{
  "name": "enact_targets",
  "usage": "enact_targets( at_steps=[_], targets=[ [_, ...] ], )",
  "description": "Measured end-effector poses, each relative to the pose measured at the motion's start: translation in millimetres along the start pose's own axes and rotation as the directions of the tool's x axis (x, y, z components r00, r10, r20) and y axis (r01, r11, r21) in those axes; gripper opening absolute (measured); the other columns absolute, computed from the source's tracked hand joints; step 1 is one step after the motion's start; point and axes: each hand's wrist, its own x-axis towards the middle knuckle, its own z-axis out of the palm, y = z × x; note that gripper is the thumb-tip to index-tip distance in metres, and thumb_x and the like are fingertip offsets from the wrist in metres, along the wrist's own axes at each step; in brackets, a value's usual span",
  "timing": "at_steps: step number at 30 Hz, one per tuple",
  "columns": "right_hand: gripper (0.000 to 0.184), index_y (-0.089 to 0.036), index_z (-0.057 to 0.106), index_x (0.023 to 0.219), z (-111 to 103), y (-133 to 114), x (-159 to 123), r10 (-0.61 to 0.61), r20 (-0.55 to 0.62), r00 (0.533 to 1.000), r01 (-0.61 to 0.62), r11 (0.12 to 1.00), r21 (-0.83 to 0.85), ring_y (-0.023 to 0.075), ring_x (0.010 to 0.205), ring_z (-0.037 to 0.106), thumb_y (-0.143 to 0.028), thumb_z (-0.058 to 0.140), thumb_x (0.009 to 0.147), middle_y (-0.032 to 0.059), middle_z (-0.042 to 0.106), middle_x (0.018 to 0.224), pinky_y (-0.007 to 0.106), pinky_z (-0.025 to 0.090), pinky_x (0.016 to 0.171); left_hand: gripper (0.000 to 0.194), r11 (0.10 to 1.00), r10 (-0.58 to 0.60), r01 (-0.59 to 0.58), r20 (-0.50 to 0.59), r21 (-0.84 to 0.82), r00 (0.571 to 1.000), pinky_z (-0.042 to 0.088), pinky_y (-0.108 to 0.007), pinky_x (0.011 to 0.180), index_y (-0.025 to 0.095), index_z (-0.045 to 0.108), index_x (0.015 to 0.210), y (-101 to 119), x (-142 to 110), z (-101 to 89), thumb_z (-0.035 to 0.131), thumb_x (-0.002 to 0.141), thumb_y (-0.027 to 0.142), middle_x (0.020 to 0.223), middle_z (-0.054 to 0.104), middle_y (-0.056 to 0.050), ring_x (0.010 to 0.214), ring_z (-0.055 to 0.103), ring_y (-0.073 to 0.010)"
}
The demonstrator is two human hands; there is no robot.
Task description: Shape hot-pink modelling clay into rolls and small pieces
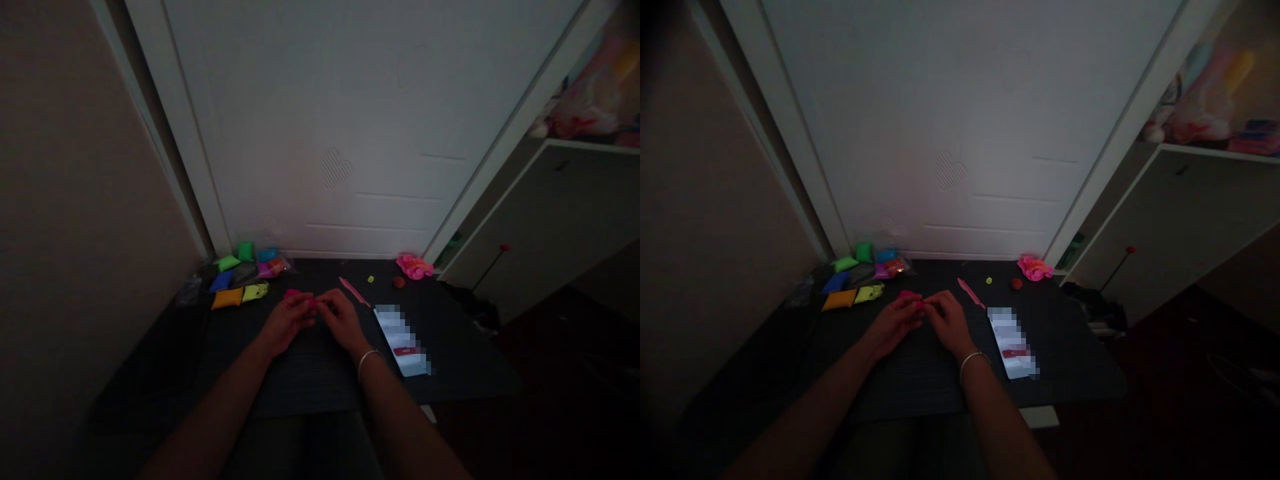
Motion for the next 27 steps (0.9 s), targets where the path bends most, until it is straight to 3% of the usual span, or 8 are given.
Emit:
enact_targets(
  at_steps=[6,16,22,27],
  targets=[
    [0.012,-0.021,0.060,0.087,-0.2,1.7,-2.3,-0.055,-0.077,0.995,0.048,0.994,-0.096,0.0121,0.070,0.053,-0.021,0.053,0.077,0.0025,0.053,0.081,0.023,0.044,0.057,0.016,0.995,0.065,-0.068,-0.047,-0.073,0.997,0.049,-0.019,0.058,0.014,0.062,0.082,-2.9,2.6,2.3,0.064,0.066,0.012,0.071,0.063,-0.001,0.063,0.060,-0.0086],
    [0.015,-0.023,0.062,0.088,-0.3,0.3,-5.7,-0.140,0.010,0.990,0.135,0.933,-0.333,0.0119,0.072,0.054,-0.028,0.053,0.079,0.0043,0.053,0.084,0.023,0.046,0.060,0.014,0.986,0.152,-0.154,-0.032,-0.058,0.988,0.048,-0.021,0.062,0.013,0.062,0.073,-5.8,1.4,7.7,0.069,0.061,0.014,0.072,0.061,0.000,0.066,0.058,-0.0089],
    [0.013,-0.022,0.062,0.086,-0.3,-0.5,-5.5,-0.160,-0.003,0.987,0.145,0.906,-0.397,0.0118,0.073,0.055,-0.026,0.050,0.080,0.0046,0.055,0.084,0.022,0.046,0.059,0.013,0.984,0.165,-0.165,-0.007,-0.061,0.986,0.047,-0.024,0.067,0.014,0.062,0.073,-6.2,2.1,7.5,0.068,0.062,0.016,0.073,0.063,-0.001,0.070,0.058,-0.0102],
    [0.017,-0.023,0.061,0.092,-0.7,-3.2,-5.9,-0.172,0.037,0.984,0.169,0.872,-0.460,0.0115,0.073,0.056,-0.028,0.050,0.080,0.0044,0.056,0.085,0.021,0.045,0.059,0.014,0.983,0.175,-0.178,-0.050,-0.055,0.983,0.047,-0.022,0.065,0.014,0.062,0.073,-5.8,1.6,9.0,0.069,0.060,0.015,0.072,0.063,0.000,0.068,0.058,-0.0096]
  ],
)
